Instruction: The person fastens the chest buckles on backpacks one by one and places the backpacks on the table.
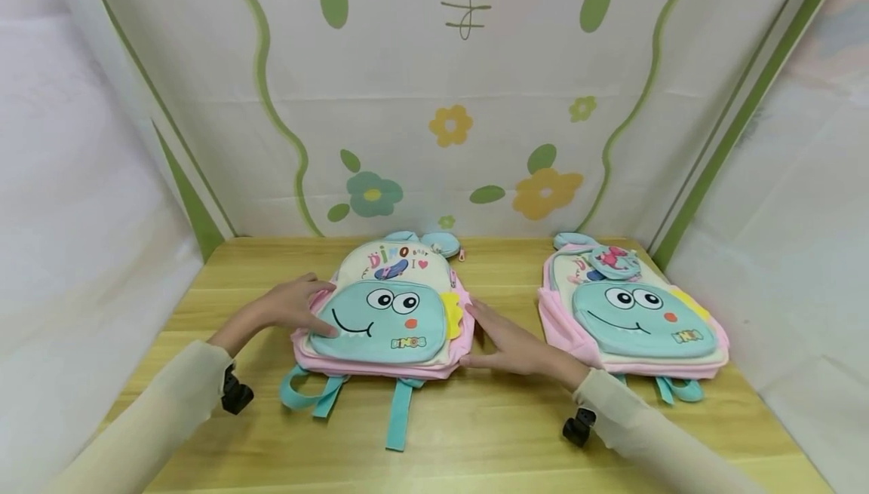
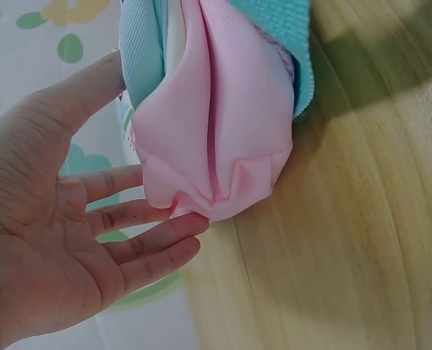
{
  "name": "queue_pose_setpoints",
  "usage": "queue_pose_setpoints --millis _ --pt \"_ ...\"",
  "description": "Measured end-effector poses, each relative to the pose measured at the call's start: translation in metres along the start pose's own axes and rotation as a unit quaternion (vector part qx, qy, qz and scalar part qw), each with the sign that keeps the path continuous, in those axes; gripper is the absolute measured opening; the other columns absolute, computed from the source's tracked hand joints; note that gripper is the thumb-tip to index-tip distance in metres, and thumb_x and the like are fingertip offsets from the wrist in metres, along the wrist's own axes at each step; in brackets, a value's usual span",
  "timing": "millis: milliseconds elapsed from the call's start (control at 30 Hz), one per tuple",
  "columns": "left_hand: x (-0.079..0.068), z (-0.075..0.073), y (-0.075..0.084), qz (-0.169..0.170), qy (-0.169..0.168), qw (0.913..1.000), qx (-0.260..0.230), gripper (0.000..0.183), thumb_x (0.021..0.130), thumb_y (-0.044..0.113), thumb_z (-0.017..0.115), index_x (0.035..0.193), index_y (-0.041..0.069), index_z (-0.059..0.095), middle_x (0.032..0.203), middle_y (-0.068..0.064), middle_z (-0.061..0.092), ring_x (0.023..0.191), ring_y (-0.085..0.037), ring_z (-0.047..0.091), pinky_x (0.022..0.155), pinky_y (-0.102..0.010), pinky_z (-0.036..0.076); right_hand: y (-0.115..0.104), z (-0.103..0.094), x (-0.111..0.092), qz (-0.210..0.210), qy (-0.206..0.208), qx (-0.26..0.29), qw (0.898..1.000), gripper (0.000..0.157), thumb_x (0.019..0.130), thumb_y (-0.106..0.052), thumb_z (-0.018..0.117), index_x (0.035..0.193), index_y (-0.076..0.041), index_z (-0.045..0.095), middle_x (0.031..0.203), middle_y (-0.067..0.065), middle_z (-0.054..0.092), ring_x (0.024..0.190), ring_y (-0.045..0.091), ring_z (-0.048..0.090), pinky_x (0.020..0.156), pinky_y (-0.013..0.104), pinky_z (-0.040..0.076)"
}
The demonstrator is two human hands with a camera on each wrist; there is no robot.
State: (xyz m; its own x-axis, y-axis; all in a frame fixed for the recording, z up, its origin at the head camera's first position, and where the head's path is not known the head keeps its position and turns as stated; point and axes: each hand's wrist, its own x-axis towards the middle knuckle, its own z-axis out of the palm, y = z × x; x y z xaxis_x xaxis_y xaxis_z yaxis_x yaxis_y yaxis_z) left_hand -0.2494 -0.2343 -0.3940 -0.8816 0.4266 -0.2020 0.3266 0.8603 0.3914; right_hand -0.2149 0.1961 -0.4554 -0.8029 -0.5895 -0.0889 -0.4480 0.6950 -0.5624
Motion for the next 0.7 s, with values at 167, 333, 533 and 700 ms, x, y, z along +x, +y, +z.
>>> queue_pose_setpoints --millis 167,333,533,700 --pt "-0.0009 -0.0013 -0.0003 -0.003 -0.002 1.0 -0.004 0.098 0.072 0.056 0.087 0.146 0.001 0.052 0.137 -0.027 0.052 0.12 -0.043 0.056 0.099 -0.065 0.048 -0.001 0.0036 0.0026 -0.006 0.019 0.035 0.999 0.115 0.086 -0.067 0.069 0.165 -0.013 0.004 0.173 0.008 0.007 0.158 0.024 0.013 0.127 0.05 0.019" --pt "0.0001 0.0001 0.0002 0.003 -0.002 1.0 -0.005 0.098 0.072 0.055 0.087 0.145 0.0 0.052 0.136 -0.028 0.052 0.118 -0.043 0.057 0.098 -0.065 0.049 0.0003 0.0067 0.0035 -0.025 0.034 0.064 0.997 0.116 0.086 -0.063 0.072 0.165 -0.019 -0.001 0.173 0.004 0.008 0.158 0.02 0.013 0.127 0.049 0.019" --pt "0.0003 0.0018 0.0003 0.006 -0.003 0.9999 -0.012 0.1 0.072 0.056 0.087 0.146 0.0 0.051 0.135 -0.027 0.052 0.118 -0.043 0.057 0.098 -0.065 0.049 -0.0018 0.0068 0.0002 -0.001 0.023 0.083 0.996 0.116 0.087 -0.063 0.071 0.163 -0.027 -0.008 0.173 0.003 0.002 0.159 0.02 0.01 0.127 0.049 0.017" --pt "0.0012 0.0013 -0.0007 0.009 0.003 0.9998 -0.018 0.099 0.072 0.054 0.088 0.146 -0.001 0.051 0.132 -0.025 0.053 0.114 -0.039 0.058 0.097 -0.063 0.05 -0.0084 0.0042 0.0007 0.016 0.021 0.118 0.993 0.112 0.09 -0.059 0.07 0.163 -0.029 -0.009 0.174 0.002 0.0 0.159 0.02 0.007 0.127 0.048 0.015"
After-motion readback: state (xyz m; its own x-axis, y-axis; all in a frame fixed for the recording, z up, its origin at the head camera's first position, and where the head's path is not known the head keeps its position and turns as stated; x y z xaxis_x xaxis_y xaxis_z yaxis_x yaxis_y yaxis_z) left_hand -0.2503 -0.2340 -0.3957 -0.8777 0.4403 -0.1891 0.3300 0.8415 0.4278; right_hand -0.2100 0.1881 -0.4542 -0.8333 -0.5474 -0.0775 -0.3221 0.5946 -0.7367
